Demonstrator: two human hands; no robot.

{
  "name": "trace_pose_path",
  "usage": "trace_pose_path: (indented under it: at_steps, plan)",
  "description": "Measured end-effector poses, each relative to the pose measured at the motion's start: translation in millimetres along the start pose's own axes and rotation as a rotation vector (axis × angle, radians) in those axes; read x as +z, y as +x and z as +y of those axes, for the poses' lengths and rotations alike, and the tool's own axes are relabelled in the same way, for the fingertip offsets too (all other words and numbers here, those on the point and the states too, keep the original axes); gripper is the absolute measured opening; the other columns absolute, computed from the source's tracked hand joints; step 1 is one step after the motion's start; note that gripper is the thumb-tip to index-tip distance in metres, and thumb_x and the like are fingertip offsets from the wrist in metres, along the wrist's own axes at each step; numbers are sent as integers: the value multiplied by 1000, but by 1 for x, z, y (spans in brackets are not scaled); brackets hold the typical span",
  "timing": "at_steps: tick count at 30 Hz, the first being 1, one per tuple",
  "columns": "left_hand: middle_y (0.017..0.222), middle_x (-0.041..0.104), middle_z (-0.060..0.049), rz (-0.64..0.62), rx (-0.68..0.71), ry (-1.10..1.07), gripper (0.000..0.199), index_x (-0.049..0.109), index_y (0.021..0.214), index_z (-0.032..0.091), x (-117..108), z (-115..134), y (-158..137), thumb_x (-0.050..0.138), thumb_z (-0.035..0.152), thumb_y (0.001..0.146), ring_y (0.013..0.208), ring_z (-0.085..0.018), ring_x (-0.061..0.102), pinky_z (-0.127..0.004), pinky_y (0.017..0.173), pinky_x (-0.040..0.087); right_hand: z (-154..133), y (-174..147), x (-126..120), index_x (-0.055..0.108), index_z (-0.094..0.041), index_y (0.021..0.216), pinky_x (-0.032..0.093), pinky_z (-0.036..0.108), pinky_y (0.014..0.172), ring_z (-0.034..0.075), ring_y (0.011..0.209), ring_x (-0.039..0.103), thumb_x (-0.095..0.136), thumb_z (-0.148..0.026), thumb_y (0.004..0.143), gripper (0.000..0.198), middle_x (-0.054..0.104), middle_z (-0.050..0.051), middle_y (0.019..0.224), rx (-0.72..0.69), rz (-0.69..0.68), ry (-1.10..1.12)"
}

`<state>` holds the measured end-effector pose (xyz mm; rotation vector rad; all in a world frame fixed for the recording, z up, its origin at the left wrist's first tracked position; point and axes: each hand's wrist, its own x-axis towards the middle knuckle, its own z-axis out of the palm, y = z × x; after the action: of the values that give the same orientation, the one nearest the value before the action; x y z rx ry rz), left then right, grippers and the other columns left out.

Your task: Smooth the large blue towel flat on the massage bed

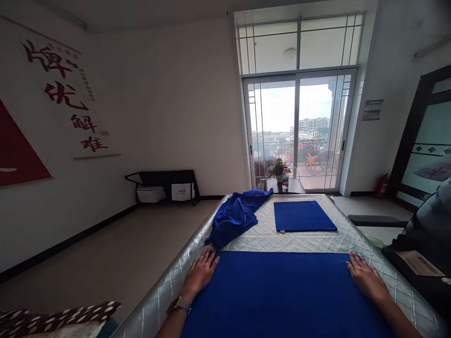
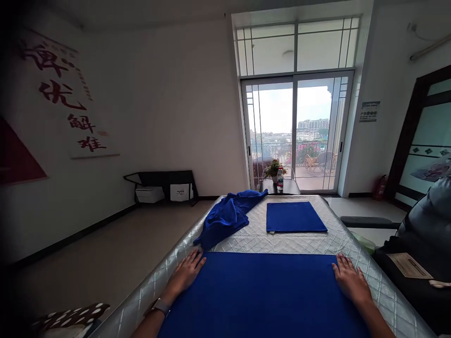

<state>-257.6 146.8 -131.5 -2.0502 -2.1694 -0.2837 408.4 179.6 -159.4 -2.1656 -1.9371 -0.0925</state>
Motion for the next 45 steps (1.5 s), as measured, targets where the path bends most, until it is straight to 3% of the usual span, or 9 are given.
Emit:
trace_pose_path:
  at_steps: [9,12,16,18,22,33,36,40,45]
  plan:
    - [158,47,-16,-8,-111,11,60,52,148,15,-34,22,0,29,47,103,148,-34,38,-57,120,30,-66,-1,-64,54,-13,147,20,49,125,28,150,33,16,-33,93,69,46,15,157,23,-79,25]
    - [158,46,-21,113,-100,22,65,48,150,8,-42,72,-5,26,46,103,149,-39,36,-60,121,28,-120,-15,-66,41,-11,155,16,48,126,26,154,22,18,-37,96,68,36,11,164,-118,-54,56]
    - [158,49,-9,105,171,-35,60,52,149,21,-33,174,-8,31,53,103,148,-27,41,-42,123,33,-213,-40,-63,36,-14,157,17,39,126,20,154,22,21,-42,99,66,31,5,165,-353,-132,158]
    - [159,47,-11,49,330,-154,59,51,150,21,-22,216,-6,29,50,104,149,-27,38,-46,123,33,-248,-47,-62,35,-13,157,17,41,126,21,154,22,19,-41,100,66,31,7,165,-404,-184,203]
    - [159,46,-13,31,444,-258,55,44,154,22,0,250,-1,23,40,106,151,-28,35,-54,122,34,-272,-49,-56,34,-11,157,18,43,125,22,154,22,20,-37,100,64,30,9,165,-398,-225,210]
    - [163,36,-8,-87,324,-197,58,40,156,23,-10,228,0,32,47,104,153,-28,29,-53,125,29,-258,-49,-49,33,-11,158,15,45,127,24,154,21,21,-43,100,67,30,9,165,-388,-207,223]
    - [163,37,-8,-102,255,-149,58,43,155,21,-22,184,-2,32,46,104,152,-29,29,-53,125,29,-218,-42,-49,35,-17,158,19,43,126,22,154,22,21,-47,99,68,32,3,164,-332,-182,167]
    - [162,38,-10,-99,167,-76,57,43,154,19,-29,102,-4,29,39,103,151,-30,31,-55,123,30,-127,-30,-54,43,-21,155,20,50,126,26,153,25,20,-39,96,65,37,2,162,-197,-145,105]
    - [156,50,1,-84,125,52,56,54,146,36,-11,22,2,37,21,94,147,-32,41,-57,120,34,-38,-10,-38,53,-19,148,22,49,125,25,152,29,20,-33,94,65,40,7,161,-60,-59,-13]
